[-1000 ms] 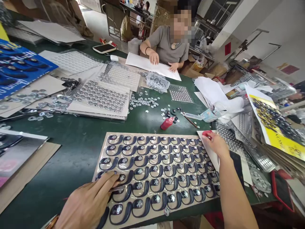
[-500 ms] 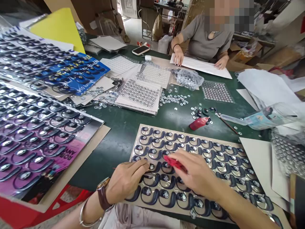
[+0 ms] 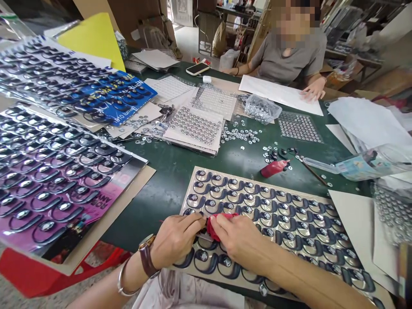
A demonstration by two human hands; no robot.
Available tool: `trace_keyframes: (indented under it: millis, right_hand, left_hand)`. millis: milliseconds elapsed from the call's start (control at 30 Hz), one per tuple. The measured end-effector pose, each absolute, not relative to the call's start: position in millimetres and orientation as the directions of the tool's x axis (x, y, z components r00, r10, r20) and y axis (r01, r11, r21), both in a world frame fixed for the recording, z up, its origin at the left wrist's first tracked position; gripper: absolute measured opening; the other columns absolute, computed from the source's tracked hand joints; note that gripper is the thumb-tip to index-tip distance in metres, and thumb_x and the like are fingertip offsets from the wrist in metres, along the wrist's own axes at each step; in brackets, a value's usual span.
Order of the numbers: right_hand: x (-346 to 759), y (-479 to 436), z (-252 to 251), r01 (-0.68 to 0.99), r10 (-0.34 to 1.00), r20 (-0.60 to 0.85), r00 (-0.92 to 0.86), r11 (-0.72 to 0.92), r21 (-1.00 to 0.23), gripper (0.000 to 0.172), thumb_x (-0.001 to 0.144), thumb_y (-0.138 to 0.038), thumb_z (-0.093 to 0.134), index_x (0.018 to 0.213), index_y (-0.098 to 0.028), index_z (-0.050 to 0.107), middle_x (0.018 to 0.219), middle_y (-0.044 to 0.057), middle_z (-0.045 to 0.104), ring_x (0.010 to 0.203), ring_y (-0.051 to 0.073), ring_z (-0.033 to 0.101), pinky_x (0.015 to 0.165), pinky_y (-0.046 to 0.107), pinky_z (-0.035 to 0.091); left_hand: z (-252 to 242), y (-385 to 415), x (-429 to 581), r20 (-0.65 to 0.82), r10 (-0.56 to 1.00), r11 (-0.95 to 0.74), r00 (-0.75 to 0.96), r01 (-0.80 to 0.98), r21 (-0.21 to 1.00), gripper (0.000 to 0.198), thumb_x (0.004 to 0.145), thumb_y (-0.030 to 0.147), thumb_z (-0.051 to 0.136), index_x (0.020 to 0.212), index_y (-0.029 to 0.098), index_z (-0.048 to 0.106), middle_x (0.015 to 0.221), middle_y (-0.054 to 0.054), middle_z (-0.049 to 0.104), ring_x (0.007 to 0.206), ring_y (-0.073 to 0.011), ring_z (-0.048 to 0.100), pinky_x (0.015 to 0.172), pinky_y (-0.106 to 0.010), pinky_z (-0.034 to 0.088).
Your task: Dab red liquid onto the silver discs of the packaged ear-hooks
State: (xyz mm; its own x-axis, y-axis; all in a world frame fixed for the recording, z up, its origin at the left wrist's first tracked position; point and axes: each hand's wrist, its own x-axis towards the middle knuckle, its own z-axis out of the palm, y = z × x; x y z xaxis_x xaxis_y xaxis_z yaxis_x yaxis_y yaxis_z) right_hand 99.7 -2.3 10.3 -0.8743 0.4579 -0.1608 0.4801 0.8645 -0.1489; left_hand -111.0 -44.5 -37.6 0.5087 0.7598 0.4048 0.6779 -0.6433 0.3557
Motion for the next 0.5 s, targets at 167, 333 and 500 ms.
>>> trace_keyframes:
  millis: [167,333,500]
  right_hand:
    - [110,-4,18,0.520,0.503,-0.134,-0.854,0.812,-0.265,0.028,0.079,-0.013,0.053,0.105,-0.016,0.061,0.092,0.005,0.064,0.063,0.014,0.057,0.051,0.028,0.037]
    - [159,0,35,0.672,0.780,0.064,-0.622,0.574,-0.467,0.036,0.088,-0.014,0.045,0.121,-0.023,0.057,0.088,0.003,0.066,0.058,0.010,0.056,0.048,0.023,0.040]
    - [283,22,33,0.967,0.961,0.248,-0.127,0.175,-0.186,0.033,0.083,-0.051,0.053,0.105,-0.030,0.065,0.089,0.009,0.070,0.063,0.019,0.064,0.054,0.033,0.046]
  left_hand:
    - [-41,-46,-113,0.400,0.776,-0.623,0.487,0.689,0.370,0.029,0.080,0.001,0.037,0.099,0.015,0.055,0.094,-0.004,0.067,0.067,-0.0119,0.064,0.057,-0.022,0.051]
    - [-44,-47,-114,0.393,0.788,-0.608,0.474,0.698,0.377,0.030,0.081,0.002,0.038,0.101,0.016,0.056,0.095,-0.003,0.067,0.067,-0.0111,0.065,0.057,-0.021,0.050]
    - [-40,-46,-111,0.379,0.813,-0.574,0.442,0.718,0.394,0.029,0.085,0.007,0.043,0.107,0.017,0.058,0.098,-0.005,0.065,0.068,-0.0125,0.064,0.056,-0.022,0.050]
